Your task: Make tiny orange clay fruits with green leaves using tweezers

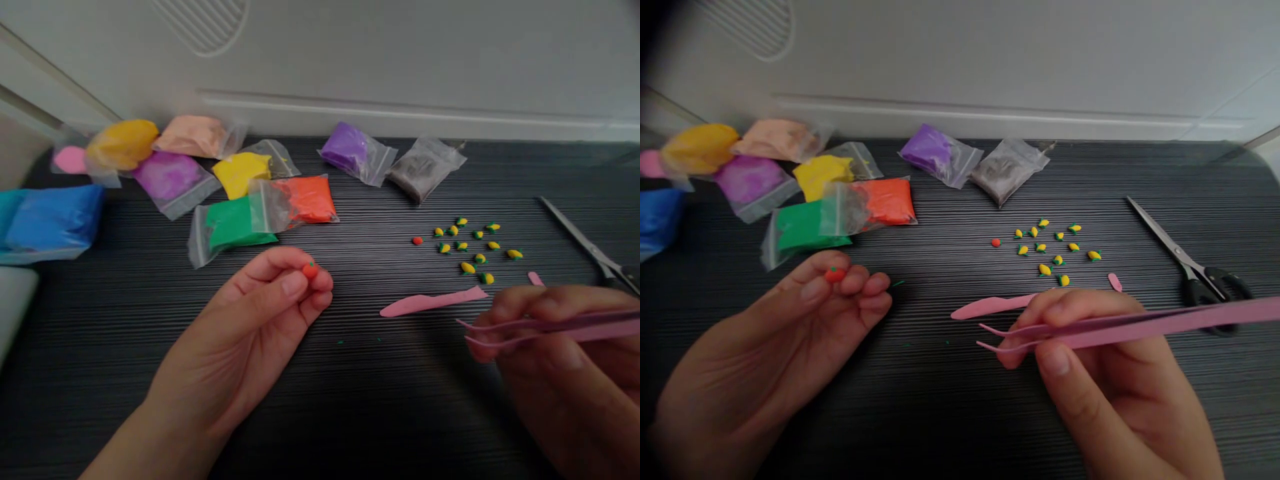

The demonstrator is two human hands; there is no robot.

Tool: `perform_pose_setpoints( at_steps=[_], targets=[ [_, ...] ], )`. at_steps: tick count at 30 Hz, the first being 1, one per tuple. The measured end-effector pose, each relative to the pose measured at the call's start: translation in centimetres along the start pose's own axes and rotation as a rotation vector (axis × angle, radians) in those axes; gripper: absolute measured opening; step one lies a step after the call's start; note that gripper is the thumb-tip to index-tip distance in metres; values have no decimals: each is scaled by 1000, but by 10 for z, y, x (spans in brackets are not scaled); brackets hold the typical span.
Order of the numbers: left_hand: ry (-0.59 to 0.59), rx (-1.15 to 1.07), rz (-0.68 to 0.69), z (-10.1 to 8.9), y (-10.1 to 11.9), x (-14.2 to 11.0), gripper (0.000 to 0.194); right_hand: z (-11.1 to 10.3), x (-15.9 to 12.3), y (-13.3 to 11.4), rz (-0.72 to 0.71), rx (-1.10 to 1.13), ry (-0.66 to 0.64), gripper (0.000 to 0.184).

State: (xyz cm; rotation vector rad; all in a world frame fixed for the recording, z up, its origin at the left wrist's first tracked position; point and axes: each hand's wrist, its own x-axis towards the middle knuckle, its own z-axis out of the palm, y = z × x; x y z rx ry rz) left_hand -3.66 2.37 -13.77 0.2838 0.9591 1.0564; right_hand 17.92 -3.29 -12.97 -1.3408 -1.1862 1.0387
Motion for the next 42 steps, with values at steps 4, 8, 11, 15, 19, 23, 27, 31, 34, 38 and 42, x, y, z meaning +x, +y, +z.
perform_pose_setpoints(
  at_steps=[4, 8, 11, 15, 19, 23, 27, 31, 34, 38, 42],
  targets=[
    [-4, -6, -8, 3, -1, -1, 13, 4, 5, -2, 176, 187, -224, 13],
    [-32, -18, -41, 5, -2, -2, 11, 8, 9, -3, 264, 213, -302, 10],
    [-78, -20, -40, 4, -2, -1, 10, 11, 6, -1, 179, -19, -266, 18],
    [-117, -3, -23, 2, -3, 0, 9, 11, -3, 7, 20, -331, -354, 27],
    [-128, -3, -19, 2, -4, 0, 10, 10, -7, 13, -26, -436, -407, 28],
    [-142, -1, -15, 2, -4, -1, 10, 13, -4, 11, -115, -396, -383, 28],
    [-150, -6, 0, 2, -4, 0, 10, 15, -4, 9, -134, -372, -405, 29],
    [-155, -9, -3, 1, -4, 1, 9, 15, -3, 9, -200, -461, -407, 31],
    [-178, -7, -19, -1, -5, 2, 10, 16, -1, 8, -266, -547, -410, 27],
    [-196, 1, -21, -1, -5, 2, 11, 18, 1, 7, -316, -598, -410, 24],
    [-201, 6, -13, -2, -6, 2, 11, 17, 0, 8, -344, -633, -414, 25]
  ],
)
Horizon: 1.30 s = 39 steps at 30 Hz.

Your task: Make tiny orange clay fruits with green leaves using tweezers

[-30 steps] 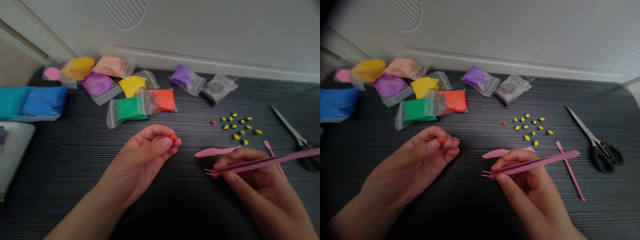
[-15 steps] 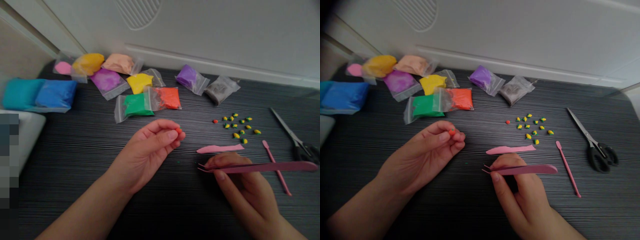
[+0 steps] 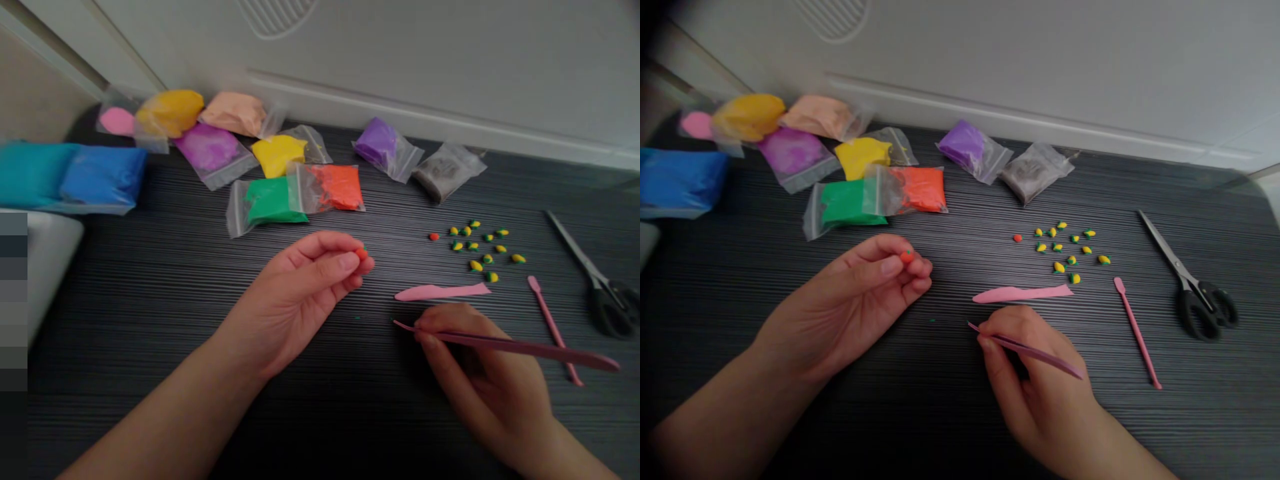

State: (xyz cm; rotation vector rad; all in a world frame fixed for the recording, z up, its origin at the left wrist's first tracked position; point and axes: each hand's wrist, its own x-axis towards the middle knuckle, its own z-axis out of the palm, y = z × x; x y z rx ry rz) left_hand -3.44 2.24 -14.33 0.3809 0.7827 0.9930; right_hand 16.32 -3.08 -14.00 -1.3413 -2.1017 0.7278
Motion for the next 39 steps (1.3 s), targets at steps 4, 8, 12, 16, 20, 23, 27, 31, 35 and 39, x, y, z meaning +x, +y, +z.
perform_pose_setpoints(
  at_steps=[4, 8, 12, 16, 20, 23, 27, 31, 35, 39],
  targets=[
    [2, 4, 1, 0, 0, 0, 10, 2, -3, 1, -8, -3, 33, 26],
    [10, 14, 4, 0, 0, 0, 9, 2, -5, 0, -9, 36, 52, 26],
    [8, 21, 10, 0, 0, 0, 8, -1, -8, -1, -45, 15, 74, 28],
    [7, 25, 9, 1, 0, 1, 8, -4, -8, 2, -144, 2, 52, 34],
    [4, 17, 8, 1, 0, 1, 7, -4, -9, 4, -270, -170, -37, 34],
    [-15, 8, 19, 1, -1, 2, 7, -1, -13, 4, -289, -283, -38, 27],
    [-50, 2, 31, 0, -1, 2, 8, 2, -14, 3, -273, -366, -19, 22],
    [-54, 6, 31, 0, -1, 2, 9, 4, -13, 1, -271, -391, -40, 22],
    [-46, 18, 26, 1, 0, 2, 9, 5, -13, 0, -282, -407, -65, 21],
    [-36, 17, 33, 2, 0, 1, 9, 4, -12, 2, -307, -415, -63, 23]
  ],
)
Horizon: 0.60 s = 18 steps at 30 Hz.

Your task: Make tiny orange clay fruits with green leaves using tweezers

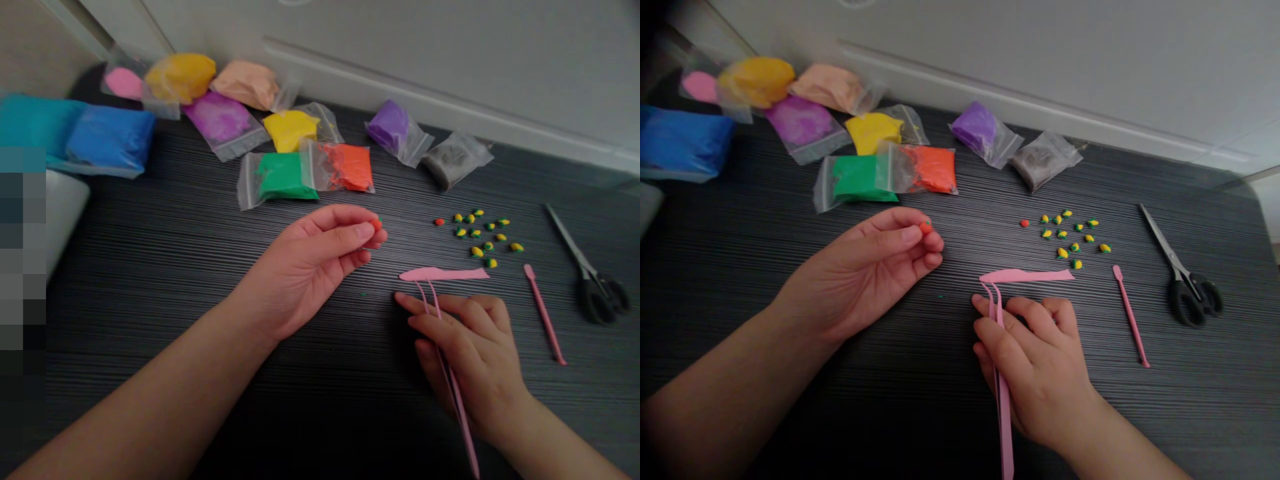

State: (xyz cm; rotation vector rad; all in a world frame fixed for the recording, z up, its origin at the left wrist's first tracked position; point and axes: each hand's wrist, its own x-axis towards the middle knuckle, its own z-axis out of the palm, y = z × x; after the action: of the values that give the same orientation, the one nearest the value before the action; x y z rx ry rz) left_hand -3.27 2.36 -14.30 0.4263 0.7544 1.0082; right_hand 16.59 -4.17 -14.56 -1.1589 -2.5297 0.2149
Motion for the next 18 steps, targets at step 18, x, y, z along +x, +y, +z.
perform_pose_setpoints(
  at_steps=[18],
  targets=[
    [30, 9, -15, 1, 1, 0, 7, -4, -3, 4, 200, 236, 86, 30]
  ],
)
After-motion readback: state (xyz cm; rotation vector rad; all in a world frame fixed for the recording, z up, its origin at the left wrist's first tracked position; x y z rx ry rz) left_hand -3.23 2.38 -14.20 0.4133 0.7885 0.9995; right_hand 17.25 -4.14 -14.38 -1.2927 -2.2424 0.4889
